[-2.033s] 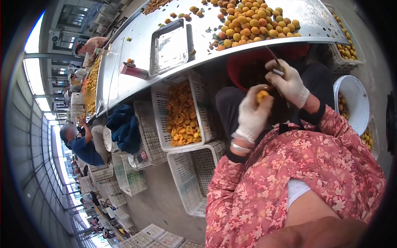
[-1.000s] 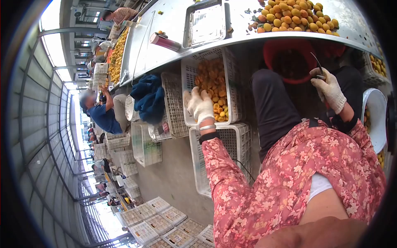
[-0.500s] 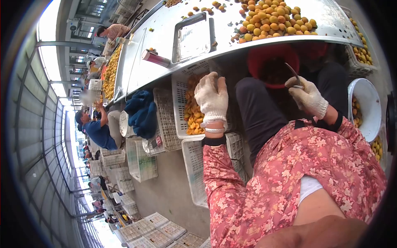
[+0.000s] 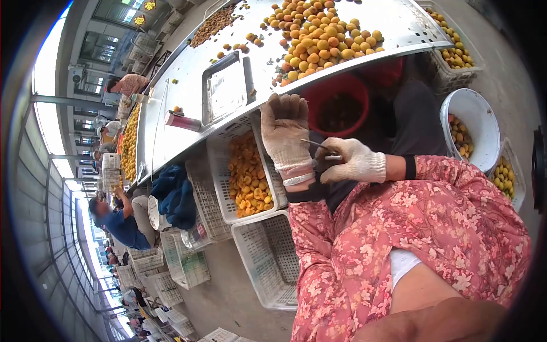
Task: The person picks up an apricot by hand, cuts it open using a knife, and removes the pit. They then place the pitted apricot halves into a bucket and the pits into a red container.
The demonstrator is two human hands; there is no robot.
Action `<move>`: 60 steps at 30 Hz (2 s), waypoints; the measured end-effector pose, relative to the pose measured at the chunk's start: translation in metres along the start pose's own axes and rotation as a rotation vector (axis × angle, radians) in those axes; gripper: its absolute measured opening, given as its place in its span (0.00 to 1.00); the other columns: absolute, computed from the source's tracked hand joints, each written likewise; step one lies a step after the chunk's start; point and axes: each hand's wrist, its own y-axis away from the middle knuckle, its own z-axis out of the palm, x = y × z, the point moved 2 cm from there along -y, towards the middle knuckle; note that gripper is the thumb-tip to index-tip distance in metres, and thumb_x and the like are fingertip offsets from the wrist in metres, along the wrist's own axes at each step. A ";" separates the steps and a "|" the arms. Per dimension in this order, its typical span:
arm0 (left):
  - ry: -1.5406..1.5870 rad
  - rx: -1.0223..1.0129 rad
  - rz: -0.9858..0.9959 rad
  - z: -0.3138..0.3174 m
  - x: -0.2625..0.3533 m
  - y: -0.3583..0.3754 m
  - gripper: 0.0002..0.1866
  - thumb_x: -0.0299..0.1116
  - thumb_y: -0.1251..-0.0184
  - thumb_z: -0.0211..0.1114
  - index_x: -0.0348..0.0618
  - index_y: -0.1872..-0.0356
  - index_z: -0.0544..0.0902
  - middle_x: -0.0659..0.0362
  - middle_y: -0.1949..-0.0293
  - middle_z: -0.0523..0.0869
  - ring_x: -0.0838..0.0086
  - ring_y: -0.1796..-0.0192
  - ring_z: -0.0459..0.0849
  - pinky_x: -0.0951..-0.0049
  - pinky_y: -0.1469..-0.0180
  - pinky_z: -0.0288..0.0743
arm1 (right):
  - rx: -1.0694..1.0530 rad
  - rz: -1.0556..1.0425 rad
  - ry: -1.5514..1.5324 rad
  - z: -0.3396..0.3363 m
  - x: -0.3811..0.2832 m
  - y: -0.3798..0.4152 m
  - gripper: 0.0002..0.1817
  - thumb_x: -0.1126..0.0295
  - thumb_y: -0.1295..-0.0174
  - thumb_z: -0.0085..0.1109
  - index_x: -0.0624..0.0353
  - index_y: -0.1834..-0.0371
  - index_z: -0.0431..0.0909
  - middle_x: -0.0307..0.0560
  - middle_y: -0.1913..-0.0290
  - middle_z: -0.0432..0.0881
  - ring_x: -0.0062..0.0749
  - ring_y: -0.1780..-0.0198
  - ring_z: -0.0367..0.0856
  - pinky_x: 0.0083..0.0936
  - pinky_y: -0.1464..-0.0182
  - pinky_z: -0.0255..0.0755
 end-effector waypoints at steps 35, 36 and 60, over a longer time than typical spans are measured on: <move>0.236 0.131 0.093 -0.001 0.009 -0.001 0.20 0.45 0.24 0.48 0.41 0.60 0.84 0.55 0.68 0.85 0.60 0.63 0.85 0.48 0.48 0.75 | -0.144 0.017 0.019 0.001 0.017 -0.006 0.30 0.70 0.61 0.79 0.64 0.53 0.76 0.40 0.60 0.82 0.24 0.54 0.78 0.24 0.49 0.73; 0.277 0.102 0.086 0.001 0.011 -0.001 0.20 0.45 0.24 0.48 0.41 0.60 0.84 0.55 0.68 0.86 0.60 0.64 0.85 0.48 0.48 0.75 | -0.147 -0.025 -0.007 0.002 0.015 -0.006 0.30 0.69 0.59 0.78 0.65 0.51 0.76 0.40 0.60 0.82 0.25 0.54 0.79 0.25 0.48 0.73; -1.515 0.048 1.071 0.036 -0.001 0.006 0.10 0.30 0.29 0.62 0.36 0.53 0.82 0.56 0.64 0.86 0.69 0.64 0.83 0.71 0.56 0.78 | -0.217 0.037 -0.015 0.007 0.022 -0.003 0.18 0.74 0.52 0.75 0.63 0.58 0.81 0.34 0.68 0.79 0.15 0.67 0.75 0.17 0.65 0.75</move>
